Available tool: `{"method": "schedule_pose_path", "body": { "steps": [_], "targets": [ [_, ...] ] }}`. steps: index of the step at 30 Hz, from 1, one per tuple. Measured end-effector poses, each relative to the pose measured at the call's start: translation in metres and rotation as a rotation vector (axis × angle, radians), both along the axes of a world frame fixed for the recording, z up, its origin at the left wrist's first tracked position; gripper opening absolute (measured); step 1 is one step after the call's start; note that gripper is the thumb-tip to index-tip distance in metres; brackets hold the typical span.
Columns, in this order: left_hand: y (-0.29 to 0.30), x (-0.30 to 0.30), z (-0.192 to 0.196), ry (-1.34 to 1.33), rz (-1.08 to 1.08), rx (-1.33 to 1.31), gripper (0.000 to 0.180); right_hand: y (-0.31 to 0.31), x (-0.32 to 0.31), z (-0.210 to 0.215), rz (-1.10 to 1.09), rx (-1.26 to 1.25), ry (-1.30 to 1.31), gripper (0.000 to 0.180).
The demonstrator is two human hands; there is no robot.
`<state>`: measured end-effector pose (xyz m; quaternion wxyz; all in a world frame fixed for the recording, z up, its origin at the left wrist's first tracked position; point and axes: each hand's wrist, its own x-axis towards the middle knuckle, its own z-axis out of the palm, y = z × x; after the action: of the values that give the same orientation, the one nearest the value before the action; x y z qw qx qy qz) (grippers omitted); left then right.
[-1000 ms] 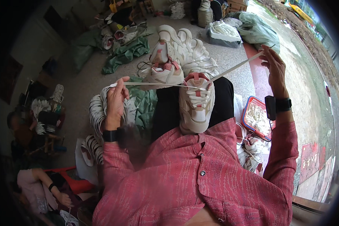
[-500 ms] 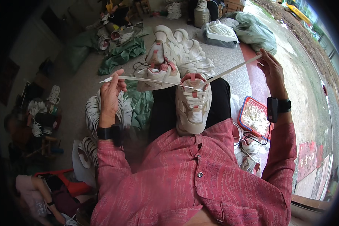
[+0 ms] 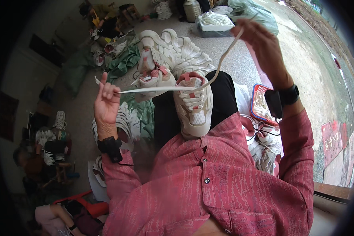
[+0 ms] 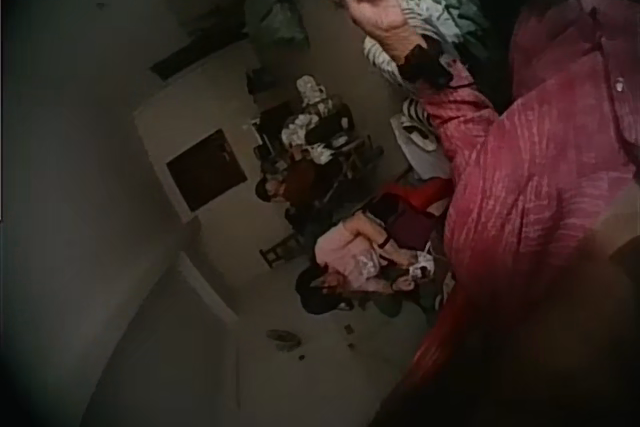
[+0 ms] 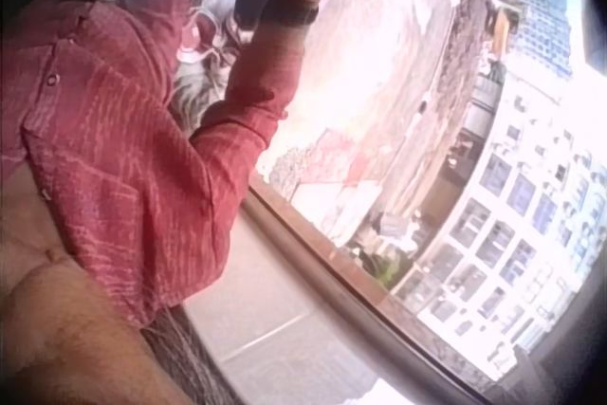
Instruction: Lacing white and pink athletic shoes by hand while sitting on the floor of a workshop.
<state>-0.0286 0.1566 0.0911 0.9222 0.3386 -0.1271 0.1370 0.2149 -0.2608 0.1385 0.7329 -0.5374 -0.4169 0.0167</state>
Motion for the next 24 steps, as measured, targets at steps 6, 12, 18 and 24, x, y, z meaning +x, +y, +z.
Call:
{"method": "schedule_pose_path", "body": {
  "steps": [6, 12, 18, 24],
  "targets": [
    [0.029, -0.038, -0.054, 0.234, 0.353, -0.064, 0.039, -0.030, 0.092, -0.121, -0.121, 0.148, 0.873, 0.020],
    [-0.027, -0.022, -0.058, 0.682, 0.682, 0.994, 0.041, 0.014, -0.002, -0.140, 0.032, -0.437, 0.668, 0.019],
    [-0.145, 0.072, -0.020, -0.206, 0.680, 1.710, 0.030, 0.042, -0.024, -0.137, 0.118, -0.502, 0.253, 0.021],
    [-0.155, 0.140, -0.057, -0.003, 0.161, 1.643, 0.014, 0.033, -0.038, -0.122, 0.387, -0.666, 0.443, 0.025]
  ]
}}
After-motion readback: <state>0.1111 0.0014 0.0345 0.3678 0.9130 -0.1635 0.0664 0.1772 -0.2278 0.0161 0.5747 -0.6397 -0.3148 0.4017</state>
